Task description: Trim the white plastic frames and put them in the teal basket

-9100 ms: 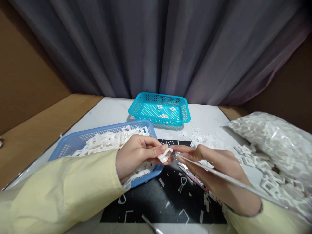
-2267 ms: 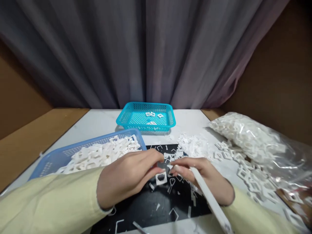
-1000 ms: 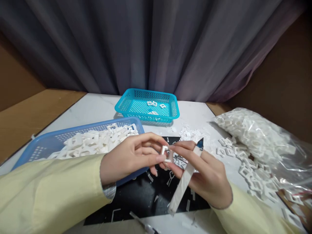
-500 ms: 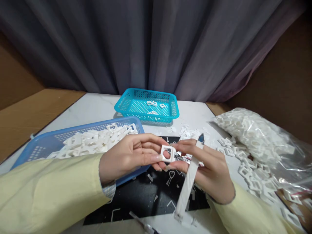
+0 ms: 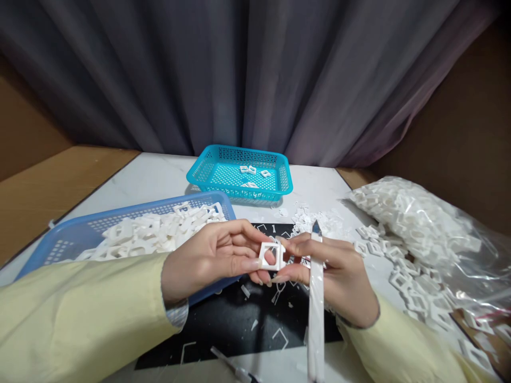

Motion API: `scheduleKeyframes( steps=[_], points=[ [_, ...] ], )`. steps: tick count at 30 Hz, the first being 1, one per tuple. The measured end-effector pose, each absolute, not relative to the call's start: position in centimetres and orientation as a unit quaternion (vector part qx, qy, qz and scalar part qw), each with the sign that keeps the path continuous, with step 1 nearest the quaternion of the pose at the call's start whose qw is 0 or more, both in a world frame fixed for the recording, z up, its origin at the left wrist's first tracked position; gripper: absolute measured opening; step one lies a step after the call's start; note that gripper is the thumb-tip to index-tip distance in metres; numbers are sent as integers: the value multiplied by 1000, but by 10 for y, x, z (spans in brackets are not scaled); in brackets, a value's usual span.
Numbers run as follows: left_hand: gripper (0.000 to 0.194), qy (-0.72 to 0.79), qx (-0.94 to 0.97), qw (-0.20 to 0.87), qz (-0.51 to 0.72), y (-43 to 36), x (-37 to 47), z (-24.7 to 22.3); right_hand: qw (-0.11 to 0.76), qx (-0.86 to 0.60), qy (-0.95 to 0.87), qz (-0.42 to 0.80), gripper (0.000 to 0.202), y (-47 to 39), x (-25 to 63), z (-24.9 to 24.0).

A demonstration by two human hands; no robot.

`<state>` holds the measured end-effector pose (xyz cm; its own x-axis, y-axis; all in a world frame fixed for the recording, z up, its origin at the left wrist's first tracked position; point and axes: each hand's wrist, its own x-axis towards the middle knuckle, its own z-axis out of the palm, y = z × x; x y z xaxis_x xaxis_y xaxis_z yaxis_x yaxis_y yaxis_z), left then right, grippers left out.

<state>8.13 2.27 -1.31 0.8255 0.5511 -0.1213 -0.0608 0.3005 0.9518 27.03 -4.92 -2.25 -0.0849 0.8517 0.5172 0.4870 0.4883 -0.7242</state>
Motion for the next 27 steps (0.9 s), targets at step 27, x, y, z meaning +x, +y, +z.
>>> scheduleKeyframes(
  steps=[27],
  points=[
    [17, 370, 726, 463, 349, 66, 66, 17, 354, -406, -836, 108, 15, 11, 230, -25]
  ],
)
